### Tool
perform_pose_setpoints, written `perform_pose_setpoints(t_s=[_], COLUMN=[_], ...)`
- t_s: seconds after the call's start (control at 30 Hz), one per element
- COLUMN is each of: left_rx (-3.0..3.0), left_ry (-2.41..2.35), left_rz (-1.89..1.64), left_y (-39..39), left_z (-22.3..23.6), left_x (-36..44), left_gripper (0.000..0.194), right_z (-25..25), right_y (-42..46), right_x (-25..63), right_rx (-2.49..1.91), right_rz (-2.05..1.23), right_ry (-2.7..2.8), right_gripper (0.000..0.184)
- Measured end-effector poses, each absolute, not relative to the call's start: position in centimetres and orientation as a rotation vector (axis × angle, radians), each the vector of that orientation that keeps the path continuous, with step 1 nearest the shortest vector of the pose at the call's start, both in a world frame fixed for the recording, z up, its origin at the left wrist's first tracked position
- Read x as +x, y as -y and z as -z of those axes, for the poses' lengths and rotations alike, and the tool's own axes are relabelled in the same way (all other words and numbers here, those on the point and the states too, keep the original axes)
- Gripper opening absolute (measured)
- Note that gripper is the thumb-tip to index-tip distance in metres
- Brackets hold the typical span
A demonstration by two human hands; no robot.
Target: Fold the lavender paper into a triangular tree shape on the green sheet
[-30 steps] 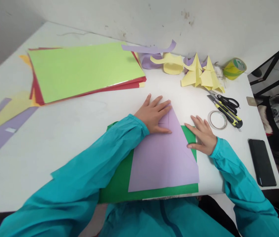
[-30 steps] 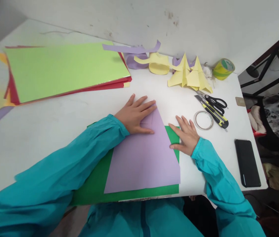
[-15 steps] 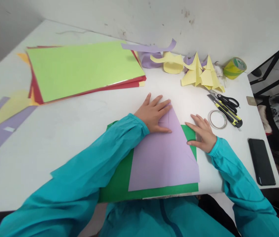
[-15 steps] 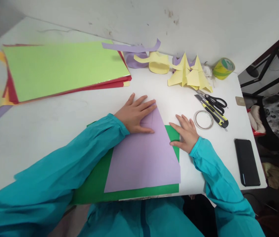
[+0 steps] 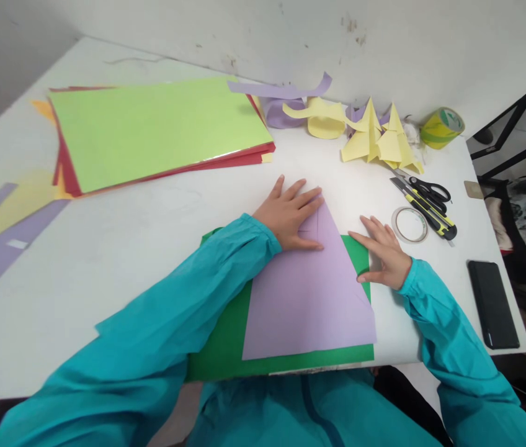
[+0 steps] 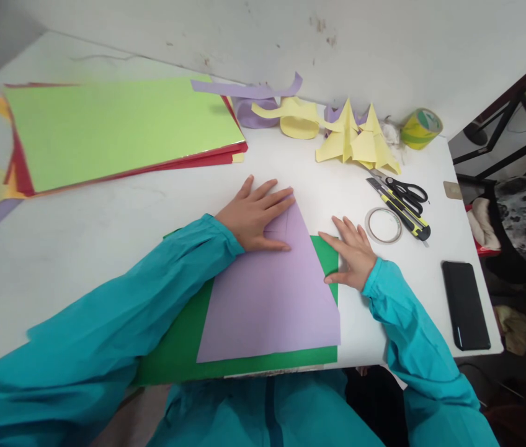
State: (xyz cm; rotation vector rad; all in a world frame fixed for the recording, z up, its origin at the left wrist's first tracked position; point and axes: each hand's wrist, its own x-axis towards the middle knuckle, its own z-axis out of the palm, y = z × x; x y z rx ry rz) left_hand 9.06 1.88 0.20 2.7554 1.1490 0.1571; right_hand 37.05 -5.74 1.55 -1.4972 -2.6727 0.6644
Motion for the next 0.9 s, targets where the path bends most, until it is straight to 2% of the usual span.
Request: perform_pose_setpoints(t_s=[0.73, 0.9], left_rx=[2.783, 2.785], left_ry=[-1.129, -1.130], left_rz=[-0.188, -0.176], left_y=[-1.96, -1.93], left_z=[0.20, 0.17], left_x=[8.87, 8.85], left_gripper=[0.101, 0.102], right_z=[-2.37, -2.31], right_y=[5.86, 5.99], right_x=[37.15, 37.22], right_rx=[-1.466, -1.429], right_rz=[-0.719, -0.678], right_ry=[2.809, 2.832], right_gripper=[0.112, 0.107])
